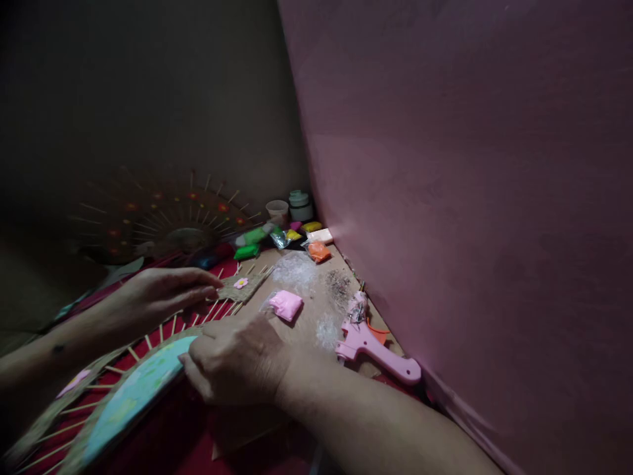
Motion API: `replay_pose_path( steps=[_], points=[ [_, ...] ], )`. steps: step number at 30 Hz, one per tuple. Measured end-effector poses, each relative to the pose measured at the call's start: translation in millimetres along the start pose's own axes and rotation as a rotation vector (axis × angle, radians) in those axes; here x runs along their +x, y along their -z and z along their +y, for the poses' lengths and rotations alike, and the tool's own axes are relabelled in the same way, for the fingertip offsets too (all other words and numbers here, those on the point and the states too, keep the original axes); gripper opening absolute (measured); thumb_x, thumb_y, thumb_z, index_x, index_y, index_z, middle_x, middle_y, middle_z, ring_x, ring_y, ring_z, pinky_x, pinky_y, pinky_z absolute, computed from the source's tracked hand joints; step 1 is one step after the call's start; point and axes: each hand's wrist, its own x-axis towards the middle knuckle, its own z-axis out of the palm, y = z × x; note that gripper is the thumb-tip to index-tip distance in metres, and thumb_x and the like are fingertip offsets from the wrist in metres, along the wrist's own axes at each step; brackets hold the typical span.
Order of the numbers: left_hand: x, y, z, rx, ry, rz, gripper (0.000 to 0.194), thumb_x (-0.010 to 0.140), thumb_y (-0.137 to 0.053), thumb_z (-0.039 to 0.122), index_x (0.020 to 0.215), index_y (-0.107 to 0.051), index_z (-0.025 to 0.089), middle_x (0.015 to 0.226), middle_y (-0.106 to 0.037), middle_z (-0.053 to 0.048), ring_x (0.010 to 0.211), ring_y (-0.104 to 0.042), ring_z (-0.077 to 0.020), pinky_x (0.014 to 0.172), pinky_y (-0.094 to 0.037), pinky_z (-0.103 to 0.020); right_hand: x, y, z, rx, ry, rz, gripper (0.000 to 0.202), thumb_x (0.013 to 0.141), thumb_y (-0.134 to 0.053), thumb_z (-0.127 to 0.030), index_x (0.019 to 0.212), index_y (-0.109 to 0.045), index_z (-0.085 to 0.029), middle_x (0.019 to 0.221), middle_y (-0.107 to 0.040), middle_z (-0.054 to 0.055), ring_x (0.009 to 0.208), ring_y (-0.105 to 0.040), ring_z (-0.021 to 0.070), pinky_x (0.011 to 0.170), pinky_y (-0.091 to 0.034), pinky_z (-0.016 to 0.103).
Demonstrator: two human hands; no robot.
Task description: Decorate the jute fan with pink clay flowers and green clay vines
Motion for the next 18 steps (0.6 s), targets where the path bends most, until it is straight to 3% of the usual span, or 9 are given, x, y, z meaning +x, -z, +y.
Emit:
replay_pose_path(
  steps=[4,7,11,14,18],
  points=[
    [-5.8,-2.9,-16.0,0.161,-0.051,0.045,0.034,0.080,-0.052,0.046,0.091,-0.069,0.020,0.078,-0.070,-0.004,0.067,-0.063,-0.0178,0.061,-0.048,-0.026,-0.8,-2.0,-0.8,-0.009,0.018,0.036,0.029,0.085,-0.047,-0.025,0.060,-0.058,-0.016,0.061,-0.061,0.002,0.054,-0.052,0.0123,0.048,-0.034,0.026],
    [22.3,-6.7,-10.6,0.160,-0.076,0.041,0.034,0.079,-0.052,0.043,0.090,-0.070,0.017,0.074,-0.071,-0.004,0.065,-0.063,-0.0174,0.058,-0.047,-0.025,-1.1,-3.9,-1.2,-0.005,0.041,0.083,0.031,0.086,-0.045,-0.025,0.058,-0.057,-0.017,0.055,-0.056,0.001,0.050,-0.049,0.0118,0.045,-0.031,0.027],
    [97.8,-17.0,3.2,0.197,-0.092,0.090,0.025,0.078,-0.055,0.029,0.091,-0.071,0.015,0.077,-0.071,-0.004,0.069,-0.064,-0.0163,0.060,-0.046,-0.024,-1.2,-4.2,-0.1,0.014,0.039,0.145,0.031,0.085,-0.044,-0.024,0.057,-0.054,-0.018,0.053,-0.052,-0.001,0.048,-0.046,0.0109,0.045,-0.032,0.026],
    [164.7,-33.4,5.5,0.228,-0.080,0.146,0.025,0.081,-0.055,0.022,0.100,-0.068,0.014,0.091,-0.071,-0.007,0.085,-0.064,-0.0187,0.071,-0.047,-0.026,-0.4,-3.0,1.6,0.010,0.030,0.194,0.032,0.085,-0.043,-0.024,0.055,-0.050,-0.019,0.052,-0.048,-0.002,0.046,-0.043,0.0106,0.044,-0.032,0.026],
    [237.6,-60.5,-0.1,0.307,-0.081,0.130,0.030,0.085,-0.058,0.031,0.110,-0.061,0.014,0.112,-0.061,-0.009,0.100,-0.059,-0.0232,0.083,-0.049,-0.037,-1.2,-8.4,6.9,-0.038,0.020,0.202,0.031,0.084,-0.041,-0.023,0.053,-0.045,-0.021,0.050,-0.043,-0.003,0.044,-0.038,0.0110,0.043,-0.030,0.027]
  ],
)
